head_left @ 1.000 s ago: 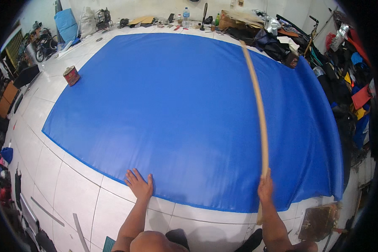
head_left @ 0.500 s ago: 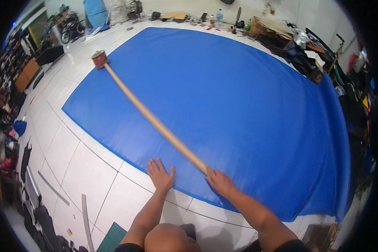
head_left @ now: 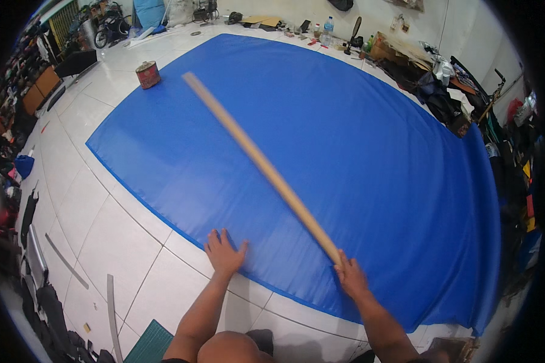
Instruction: The person lays out a large blue sheet of fabric on a tiled floor, uses a wooden stick to measure and align it, and then cuts the fabric into sections using a pair of scissors.
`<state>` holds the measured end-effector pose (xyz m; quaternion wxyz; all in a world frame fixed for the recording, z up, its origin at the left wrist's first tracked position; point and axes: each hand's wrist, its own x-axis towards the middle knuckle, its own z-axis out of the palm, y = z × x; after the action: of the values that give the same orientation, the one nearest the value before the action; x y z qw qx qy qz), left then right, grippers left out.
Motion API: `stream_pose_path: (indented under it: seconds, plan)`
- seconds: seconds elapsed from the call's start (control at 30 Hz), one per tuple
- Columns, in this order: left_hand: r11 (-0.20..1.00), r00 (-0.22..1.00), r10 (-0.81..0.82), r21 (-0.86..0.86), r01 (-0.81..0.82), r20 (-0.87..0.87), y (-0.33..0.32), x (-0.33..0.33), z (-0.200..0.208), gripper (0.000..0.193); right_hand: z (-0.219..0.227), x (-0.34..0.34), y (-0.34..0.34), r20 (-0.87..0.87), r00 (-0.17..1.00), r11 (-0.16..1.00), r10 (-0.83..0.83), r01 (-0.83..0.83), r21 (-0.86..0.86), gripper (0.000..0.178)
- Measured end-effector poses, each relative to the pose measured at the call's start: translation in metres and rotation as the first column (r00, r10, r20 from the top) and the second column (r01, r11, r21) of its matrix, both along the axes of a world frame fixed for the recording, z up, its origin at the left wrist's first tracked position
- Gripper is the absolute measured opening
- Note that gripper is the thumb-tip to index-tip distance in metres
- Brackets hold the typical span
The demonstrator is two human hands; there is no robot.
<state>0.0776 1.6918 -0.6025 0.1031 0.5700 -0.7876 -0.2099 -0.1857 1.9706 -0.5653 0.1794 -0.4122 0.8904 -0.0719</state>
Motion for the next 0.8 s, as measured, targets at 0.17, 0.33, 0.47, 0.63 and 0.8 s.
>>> stream_pose_path:
  seconds: [0.17,0.33,0.47,0.63,0.8]
  plan:
    - [0.962,0.996,0.066,-0.27,-0.047,0.064,-0.037,0.005,-0.021,0.08,-0.019,-0.028,-0.053,0.052,0.969,0.954,-0.24,0.246,-0.17,0.063]
    - [0.961,0.995,0.048,-0.276,-0.021,0.09,-0.034,0.0,-0.027,0.079,-0.04,-0.055,-0.173,0.096,0.962,0.931,-0.255,0.271,-0.247,0.07]
    - [0.975,0.997,0.039,-0.221,-0.023,0.067,-0.034,-0.003,-0.02,0.079,-0.06,-0.039,-0.296,0.121,0.983,0.93,-0.137,0.169,-0.327,0.074]
    - [0.981,0.997,0.045,-0.192,-0.031,0.069,-0.039,-0.006,-0.021,0.08,-0.015,-0.025,-0.456,0.177,0.984,0.967,0.025,0.022,-0.254,0.071]
    - [0.986,0.996,0.053,-0.164,-0.042,0.067,-0.041,-0.005,-0.019,0.08,0.014,-0.027,-0.488,0.136,0.983,0.949,0.124,-0.078,-0.307,0.062]
